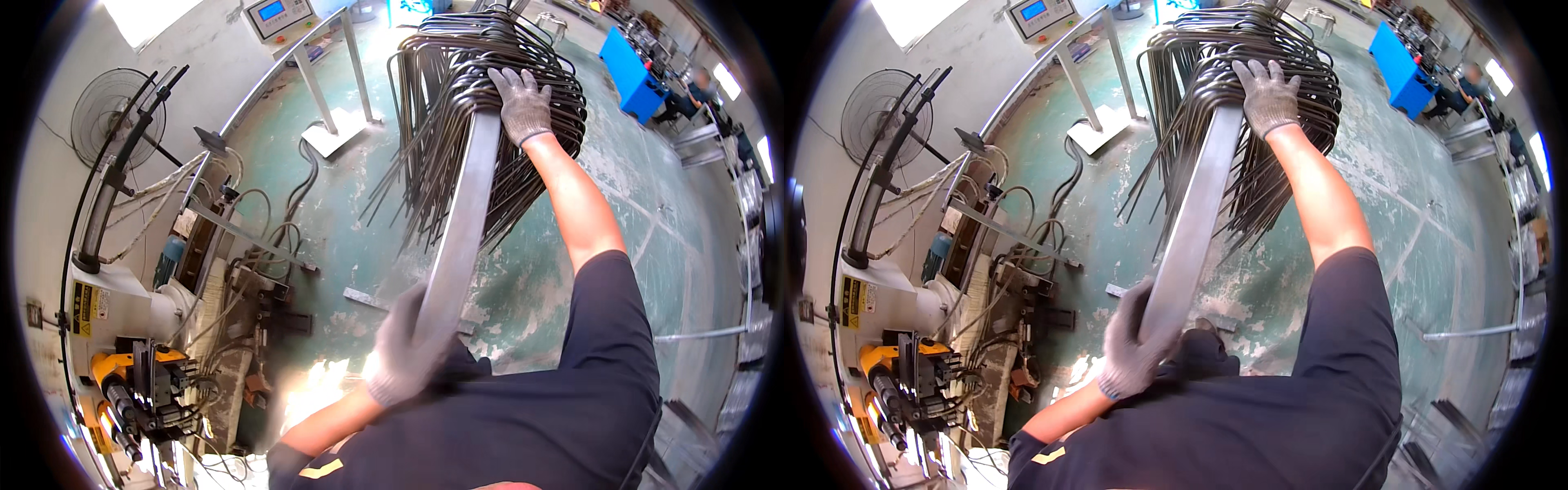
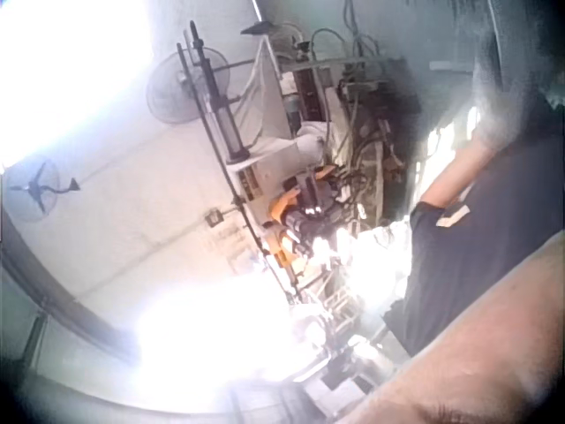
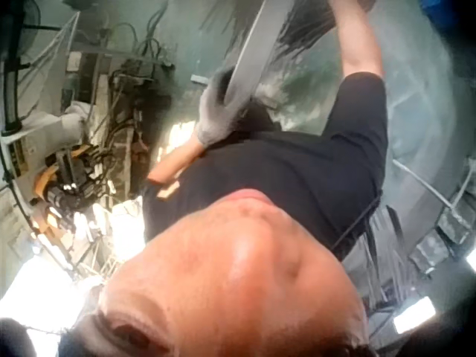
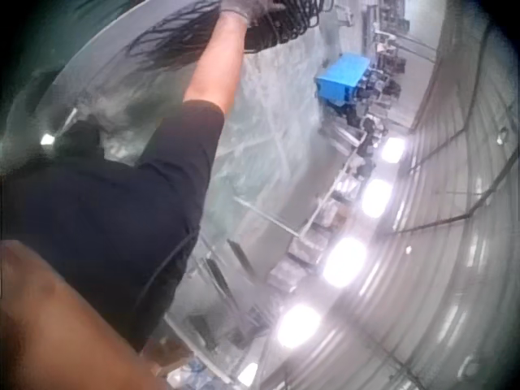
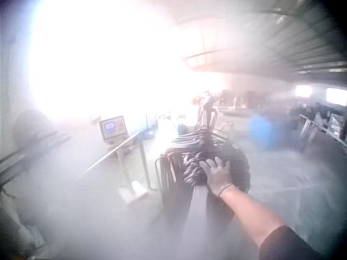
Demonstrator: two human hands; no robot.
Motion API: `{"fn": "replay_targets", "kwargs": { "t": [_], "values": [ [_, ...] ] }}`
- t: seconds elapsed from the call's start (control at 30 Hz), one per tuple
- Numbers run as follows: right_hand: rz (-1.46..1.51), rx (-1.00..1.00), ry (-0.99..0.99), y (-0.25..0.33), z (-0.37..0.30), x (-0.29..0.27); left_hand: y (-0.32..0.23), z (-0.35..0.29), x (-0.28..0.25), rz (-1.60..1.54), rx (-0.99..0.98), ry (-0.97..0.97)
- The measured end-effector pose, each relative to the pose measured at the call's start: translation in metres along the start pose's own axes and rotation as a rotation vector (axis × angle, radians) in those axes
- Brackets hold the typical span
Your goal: The person repeatedly picks up bundles of long metal rods from a floor rack and feeds them into a bending machine. The rods are bent into U-shapes and then placed into a collection rack. The process is repeated continuously throughout the clip.
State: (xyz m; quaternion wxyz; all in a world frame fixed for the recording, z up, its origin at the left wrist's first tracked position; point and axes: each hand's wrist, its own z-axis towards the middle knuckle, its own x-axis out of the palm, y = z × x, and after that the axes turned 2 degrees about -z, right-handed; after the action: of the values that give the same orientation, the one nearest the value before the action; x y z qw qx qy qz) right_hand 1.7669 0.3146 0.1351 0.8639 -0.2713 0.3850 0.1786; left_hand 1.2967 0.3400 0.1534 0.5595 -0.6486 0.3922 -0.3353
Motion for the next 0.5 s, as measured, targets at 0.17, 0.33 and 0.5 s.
{"fn": "replay_targets", "kwargs": {
  "t": [0.17,0.33,0.5],
  "values": [
    [0.043,0.044,0.053,-0.031,0.089,0.074,0.015,0.002,0.007,0.205,0.226,-0.196],
    [0.082,0.247,0.36,-0.064,0.176,0.106,-0.007,0.002,0.032,-0.035,-0.062,-0.431],
    [-0.016,0.384,0.505,-0.063,0.216,0.113,-0.008,0.005,0.038,-0.057,-0.079,-0.477]
  ]
}}
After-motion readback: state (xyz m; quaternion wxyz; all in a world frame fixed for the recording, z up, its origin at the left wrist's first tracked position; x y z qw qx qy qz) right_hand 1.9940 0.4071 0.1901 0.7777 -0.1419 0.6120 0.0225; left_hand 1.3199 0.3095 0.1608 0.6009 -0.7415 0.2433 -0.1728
